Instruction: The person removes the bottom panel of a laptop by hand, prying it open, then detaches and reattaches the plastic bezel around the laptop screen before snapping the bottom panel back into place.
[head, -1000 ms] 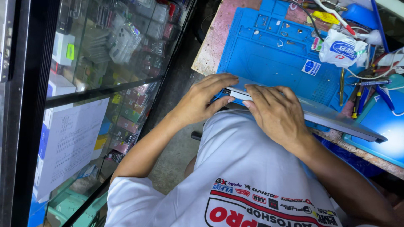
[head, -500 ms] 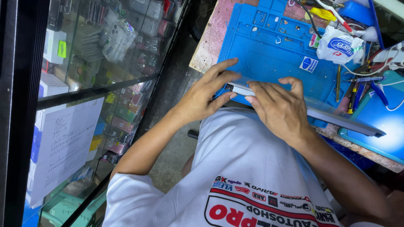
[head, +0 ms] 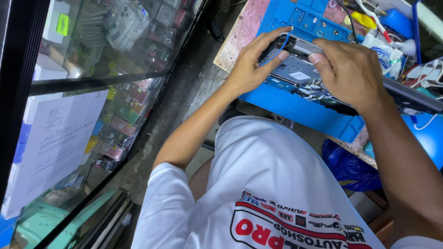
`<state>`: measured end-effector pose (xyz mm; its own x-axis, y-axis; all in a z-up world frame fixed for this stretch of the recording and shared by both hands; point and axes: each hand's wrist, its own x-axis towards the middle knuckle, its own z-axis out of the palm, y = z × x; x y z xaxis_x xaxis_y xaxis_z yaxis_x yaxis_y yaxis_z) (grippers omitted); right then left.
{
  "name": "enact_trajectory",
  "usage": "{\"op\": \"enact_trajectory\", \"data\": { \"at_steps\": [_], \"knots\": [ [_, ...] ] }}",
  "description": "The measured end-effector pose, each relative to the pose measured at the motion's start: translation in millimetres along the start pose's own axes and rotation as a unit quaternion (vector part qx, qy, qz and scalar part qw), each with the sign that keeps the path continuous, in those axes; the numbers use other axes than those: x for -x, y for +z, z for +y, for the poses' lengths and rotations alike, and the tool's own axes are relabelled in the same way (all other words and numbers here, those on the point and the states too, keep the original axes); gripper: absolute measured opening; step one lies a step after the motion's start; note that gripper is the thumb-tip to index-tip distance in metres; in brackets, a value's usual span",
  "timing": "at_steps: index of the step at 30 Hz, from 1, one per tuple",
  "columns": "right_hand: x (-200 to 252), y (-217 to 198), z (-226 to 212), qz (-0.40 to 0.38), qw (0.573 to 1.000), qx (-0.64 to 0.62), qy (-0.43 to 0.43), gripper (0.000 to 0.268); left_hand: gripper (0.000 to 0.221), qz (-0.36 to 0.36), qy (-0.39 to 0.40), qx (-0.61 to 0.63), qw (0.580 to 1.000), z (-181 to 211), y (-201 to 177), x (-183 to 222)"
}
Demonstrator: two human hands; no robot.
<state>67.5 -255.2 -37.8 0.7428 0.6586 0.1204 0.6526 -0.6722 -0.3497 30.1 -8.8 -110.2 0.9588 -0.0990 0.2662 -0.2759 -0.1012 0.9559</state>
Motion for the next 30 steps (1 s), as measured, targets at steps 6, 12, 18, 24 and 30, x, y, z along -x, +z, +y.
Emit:
{"op": "enact_trajectory", "data": {
  "at_steps": [6,12,18,24,30],
  "knots": [
    [8,-8,20,0.009,0.998,-0.045,-0.037,0.024,0.047,0.036,0.033,0.007,0.999,13,15,16],
    [30,-21,27,0.011,0.996,-0.081,-0.040,0.034,0.057,0.051,0.069,-0.011,0.996,45,38,27],
    [35,-31,29,0.016,0.995,-0.096,-0.031,0.038,0.064,0.065,0.094,-0.028,0.993,57,48,20],
    [30,-48,30,0.018,0.985,-0.172,-0.006,0.040,0.056,0.042,0.068,-0.008,0.997,76,60,10],
    [37,-60,25,0.001,0.985,-0.169,-0.027,0.038,0.050,0.018,0.080,-0.034,0.996,89,59,9]
  ]
}}
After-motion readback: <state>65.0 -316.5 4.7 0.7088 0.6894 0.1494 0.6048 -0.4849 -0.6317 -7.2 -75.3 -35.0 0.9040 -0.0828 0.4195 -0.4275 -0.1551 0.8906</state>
